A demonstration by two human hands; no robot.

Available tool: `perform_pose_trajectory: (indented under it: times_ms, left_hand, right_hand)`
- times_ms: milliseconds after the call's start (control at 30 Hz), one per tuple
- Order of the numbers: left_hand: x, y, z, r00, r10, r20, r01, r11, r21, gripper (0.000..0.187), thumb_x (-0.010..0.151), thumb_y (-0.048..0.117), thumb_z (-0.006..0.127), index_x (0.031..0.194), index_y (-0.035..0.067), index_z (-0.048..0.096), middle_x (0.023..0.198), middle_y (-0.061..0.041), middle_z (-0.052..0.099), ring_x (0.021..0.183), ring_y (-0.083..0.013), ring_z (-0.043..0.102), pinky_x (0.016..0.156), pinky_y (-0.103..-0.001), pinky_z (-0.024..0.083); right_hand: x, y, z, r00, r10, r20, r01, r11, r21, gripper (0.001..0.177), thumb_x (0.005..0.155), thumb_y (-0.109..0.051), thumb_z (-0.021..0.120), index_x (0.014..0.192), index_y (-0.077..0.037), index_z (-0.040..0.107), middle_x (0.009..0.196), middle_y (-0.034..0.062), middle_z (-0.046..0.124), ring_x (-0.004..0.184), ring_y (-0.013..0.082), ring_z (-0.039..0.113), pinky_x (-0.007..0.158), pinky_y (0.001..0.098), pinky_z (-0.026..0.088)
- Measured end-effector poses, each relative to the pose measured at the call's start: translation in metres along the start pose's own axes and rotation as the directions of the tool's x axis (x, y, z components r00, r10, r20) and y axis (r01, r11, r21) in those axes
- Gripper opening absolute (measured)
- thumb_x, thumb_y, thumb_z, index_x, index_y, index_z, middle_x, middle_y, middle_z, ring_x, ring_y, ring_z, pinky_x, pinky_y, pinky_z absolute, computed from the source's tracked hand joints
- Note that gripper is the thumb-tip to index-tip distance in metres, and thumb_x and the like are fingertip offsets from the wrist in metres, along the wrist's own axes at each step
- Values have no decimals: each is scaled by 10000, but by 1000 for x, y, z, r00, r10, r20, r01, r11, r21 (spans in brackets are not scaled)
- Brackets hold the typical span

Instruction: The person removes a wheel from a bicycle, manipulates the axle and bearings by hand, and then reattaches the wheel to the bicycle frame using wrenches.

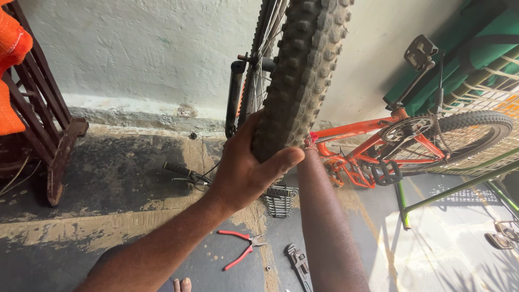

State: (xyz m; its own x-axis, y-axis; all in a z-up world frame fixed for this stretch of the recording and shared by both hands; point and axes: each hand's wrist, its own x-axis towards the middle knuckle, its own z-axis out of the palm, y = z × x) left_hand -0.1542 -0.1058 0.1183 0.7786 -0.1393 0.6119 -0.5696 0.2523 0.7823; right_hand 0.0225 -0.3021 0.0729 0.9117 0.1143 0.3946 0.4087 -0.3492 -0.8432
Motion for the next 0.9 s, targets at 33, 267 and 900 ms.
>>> perform_pose_trajectory:
  times_ms: [33, 267, 900]
  left_hand:
    - [-2, -4, -2, 999, -41, 14, 41, 999, -31, 896, 827, 676, 693, 1409, 25, 490, 1096, -113, 728, 974, -176, 748, 840, -317, 657]
    - [-7, -38, -23, 989, 58, 134, -71, 993, 93, 782, 900, 600, 725, 1444, 78, 516, 1211, -78, 733, 1146, -192, 734, 996, -368, 604]
    - [-9, -42, -31, 978, 154, 142, -165, 983, 74, 939, 920, 555, 728, 1617, 41, 364, 1420, -182, 641, 1339, -255, 672, 1102, -392, 585]
  right_hand:
    - [2, -1, 2, 1000, -9, -4, 9, 1000, -4, 877, 992, -339, 634, 1655, -135, 97, 1476, 208, 440, 1344, 338, 438, 1126, 442, 380]
    - [4, 2, 5, 1000, 12, 17, -11, 1000, -17, 913, 986, -431, 646, 1657, -132, 103, 1537, 182, 367, 1413, 311, 353, 1188, 427, 320]
    - [-117, -110, 16, 854, -395, -339, 456, 882, 121, 1052, 971, -682, 676, 1664, -122, 117, 1703, 111, 169, 1600, 238, 124, 1359, 386, 159]
